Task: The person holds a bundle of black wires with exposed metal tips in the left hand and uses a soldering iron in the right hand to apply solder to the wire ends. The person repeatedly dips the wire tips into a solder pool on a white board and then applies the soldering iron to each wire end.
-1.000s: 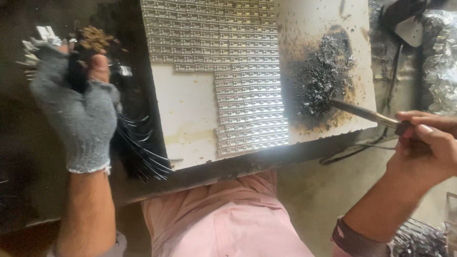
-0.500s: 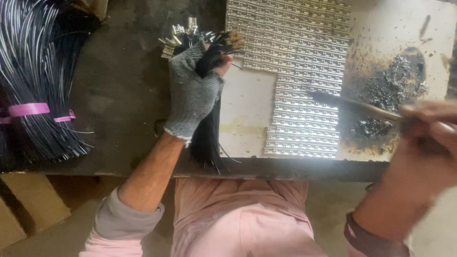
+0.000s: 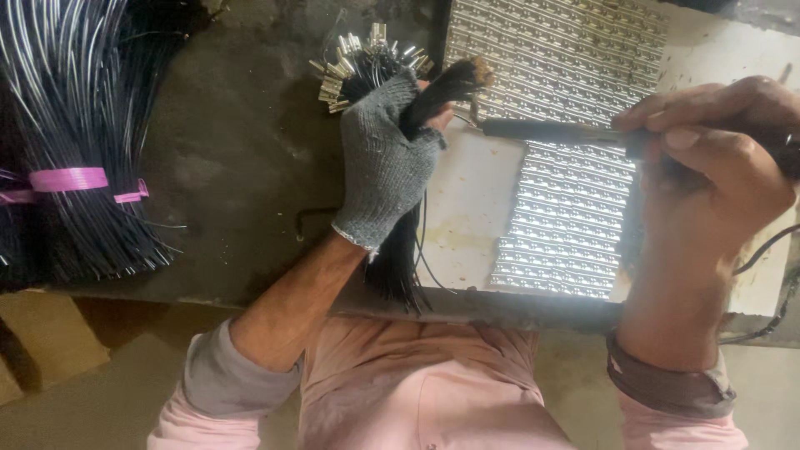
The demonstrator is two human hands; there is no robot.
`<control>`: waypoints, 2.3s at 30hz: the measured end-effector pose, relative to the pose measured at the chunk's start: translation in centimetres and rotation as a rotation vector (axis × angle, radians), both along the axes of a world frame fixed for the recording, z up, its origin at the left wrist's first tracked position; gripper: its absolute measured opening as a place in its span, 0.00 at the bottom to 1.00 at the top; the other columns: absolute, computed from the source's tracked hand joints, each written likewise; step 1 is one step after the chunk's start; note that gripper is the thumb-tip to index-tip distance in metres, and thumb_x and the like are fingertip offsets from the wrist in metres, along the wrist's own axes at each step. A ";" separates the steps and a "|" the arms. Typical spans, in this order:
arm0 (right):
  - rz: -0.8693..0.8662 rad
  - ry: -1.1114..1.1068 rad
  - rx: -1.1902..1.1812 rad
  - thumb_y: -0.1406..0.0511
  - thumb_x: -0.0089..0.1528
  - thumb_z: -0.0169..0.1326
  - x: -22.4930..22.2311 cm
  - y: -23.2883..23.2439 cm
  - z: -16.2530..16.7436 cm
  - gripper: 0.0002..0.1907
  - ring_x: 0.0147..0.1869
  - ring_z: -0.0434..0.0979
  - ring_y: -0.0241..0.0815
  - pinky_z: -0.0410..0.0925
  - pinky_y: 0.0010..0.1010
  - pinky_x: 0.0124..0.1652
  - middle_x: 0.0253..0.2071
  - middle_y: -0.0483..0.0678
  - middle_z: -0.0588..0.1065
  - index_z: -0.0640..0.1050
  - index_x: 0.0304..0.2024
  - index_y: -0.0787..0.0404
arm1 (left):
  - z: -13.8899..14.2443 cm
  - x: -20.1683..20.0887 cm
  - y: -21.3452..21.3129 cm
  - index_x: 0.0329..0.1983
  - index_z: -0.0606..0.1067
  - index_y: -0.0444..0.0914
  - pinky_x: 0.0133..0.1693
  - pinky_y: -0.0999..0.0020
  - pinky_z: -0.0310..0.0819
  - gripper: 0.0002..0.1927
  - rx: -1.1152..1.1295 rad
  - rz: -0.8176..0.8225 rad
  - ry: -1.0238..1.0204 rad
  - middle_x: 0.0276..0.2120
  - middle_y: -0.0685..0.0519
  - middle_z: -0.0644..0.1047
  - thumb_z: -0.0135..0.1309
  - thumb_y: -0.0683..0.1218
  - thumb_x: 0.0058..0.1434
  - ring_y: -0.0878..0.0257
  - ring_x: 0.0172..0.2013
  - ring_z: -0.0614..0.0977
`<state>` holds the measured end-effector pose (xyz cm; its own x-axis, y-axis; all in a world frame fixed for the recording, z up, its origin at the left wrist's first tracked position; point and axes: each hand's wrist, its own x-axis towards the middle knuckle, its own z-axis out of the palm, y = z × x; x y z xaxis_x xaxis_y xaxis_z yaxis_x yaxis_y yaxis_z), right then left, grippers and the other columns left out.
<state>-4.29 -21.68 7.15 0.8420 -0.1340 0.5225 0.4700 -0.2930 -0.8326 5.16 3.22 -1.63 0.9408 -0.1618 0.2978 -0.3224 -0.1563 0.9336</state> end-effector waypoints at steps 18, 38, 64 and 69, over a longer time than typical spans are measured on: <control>-0.062 0.112 0.020 0.74 0.63 0.56 -0.5 0.7 0.6 0.03 0.29 0.80 0.47 0.70 0.31 0.29 0.31 0.59 0.79 0.79 0.34 0.69 | -1.4 0.2 0.1 0.36 0.80 0.36 0.27 0.72 0.79 0.02 0.025 -0.039 -0.006 0.26 0.52 0.81 0.63 0.39 0.63 0.68 0.25 0.84; -0.739 0.065 0.262 0.71 0.67 0.50 -28.7 -16.9 -3.1 0.09 0.39 0.77 0.54 0.62 0.27 0.28 0.39 0.64 0.73 0.72 0.33 0.72 | 2.2 -2.0 2.6 0.52 0.72 0.37 0.25 0.77 0.77 0.09 -0.220 0.015 0.003 0.38 0.52 0.79 0.58 0.43 0.73 0.70 0.27 0.79; -0.104 0.198 0.225 0.76 0.62 0.48 -3.2 -2.1 1.5 0.05 0.25 0.74 0.47 0.65 0.27 0.26 0.35 0.66 0.75 0.72 0.31 0.73 | 1.1 0.3 -0.3 0.35 0.82 0.36 0.28 0.71 0.78 0.05 0.023 -0.207 -0.089 0.28 0.52 0.82 0.66 0.43 0.63 0.69 0.27 0.84; -0.063 0.061 0.109 0.76 0.68 0.51 -2.4 -1.9 0.1 0.13 0.37 0.82 0.55 0.69 0.27 0.28 0.37 0.62 0.73 0.71 0.27 0.70 | 1.3 0.3 -0.3 0.26 0.79 0.36 0.26 0.63 0.72 0.11 0.107 -0.170 -0.059 0.21 0.52 0.78 0.65 0.45 0.63 0.65 0.21 0.80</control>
<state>-6.74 -23.62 7.28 0.8601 -0.2408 0.4497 0.4006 -0.2268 -0.8877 5.42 2.88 -0.29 0.8787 -0.3507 0.3240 -0.4061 -0.1920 0.8934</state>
